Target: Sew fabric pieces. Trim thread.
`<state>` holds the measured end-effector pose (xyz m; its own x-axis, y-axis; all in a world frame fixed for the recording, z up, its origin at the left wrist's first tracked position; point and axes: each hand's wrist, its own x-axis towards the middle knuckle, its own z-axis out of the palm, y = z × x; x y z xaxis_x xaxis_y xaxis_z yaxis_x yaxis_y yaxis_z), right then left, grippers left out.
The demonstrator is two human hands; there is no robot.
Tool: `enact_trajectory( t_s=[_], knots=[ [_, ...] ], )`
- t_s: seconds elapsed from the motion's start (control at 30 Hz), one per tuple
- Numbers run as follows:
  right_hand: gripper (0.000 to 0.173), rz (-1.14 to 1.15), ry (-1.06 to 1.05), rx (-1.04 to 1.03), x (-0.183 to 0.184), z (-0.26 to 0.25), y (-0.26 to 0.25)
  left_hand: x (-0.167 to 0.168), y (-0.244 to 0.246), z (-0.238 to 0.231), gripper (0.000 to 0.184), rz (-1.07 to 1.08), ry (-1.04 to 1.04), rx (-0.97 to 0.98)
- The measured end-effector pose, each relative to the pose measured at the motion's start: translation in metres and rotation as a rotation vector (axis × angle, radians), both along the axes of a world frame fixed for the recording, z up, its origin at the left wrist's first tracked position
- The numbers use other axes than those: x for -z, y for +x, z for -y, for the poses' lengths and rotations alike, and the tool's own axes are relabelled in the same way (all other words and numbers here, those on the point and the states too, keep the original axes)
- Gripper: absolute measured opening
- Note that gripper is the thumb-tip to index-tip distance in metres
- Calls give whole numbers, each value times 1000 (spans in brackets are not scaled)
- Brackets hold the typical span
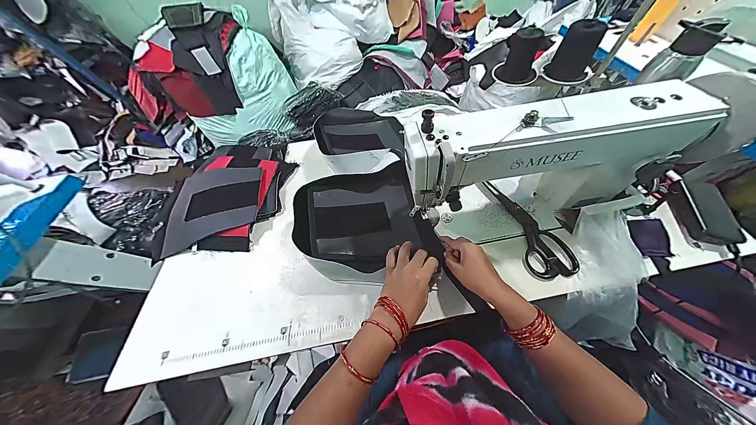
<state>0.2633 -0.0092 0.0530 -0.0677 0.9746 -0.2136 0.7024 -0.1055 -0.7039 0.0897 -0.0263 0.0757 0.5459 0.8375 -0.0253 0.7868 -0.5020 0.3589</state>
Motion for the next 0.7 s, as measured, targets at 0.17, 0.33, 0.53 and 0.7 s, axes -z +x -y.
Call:
enact_trajectory(
  t_s=[0.17, 0.33, 0.53, 0.7],
  knots=[
    [45, 24, -33, -57, -2, -2, 2, -22, -17, 6, 36, 132, -139, 21],
    [44, 99, -23, -101, -6, -2, -3, -18, -8, -24, 42, 68, -519, -231],
    [46, 127, -73, -121, -9, -3, -3, -5, 20, -25, 47, -241, -104, -91],
    [45, 182, -69, -163, -12, -1, -8, 12, 9, -34, 46, -62, -178, 21]
  ],
)
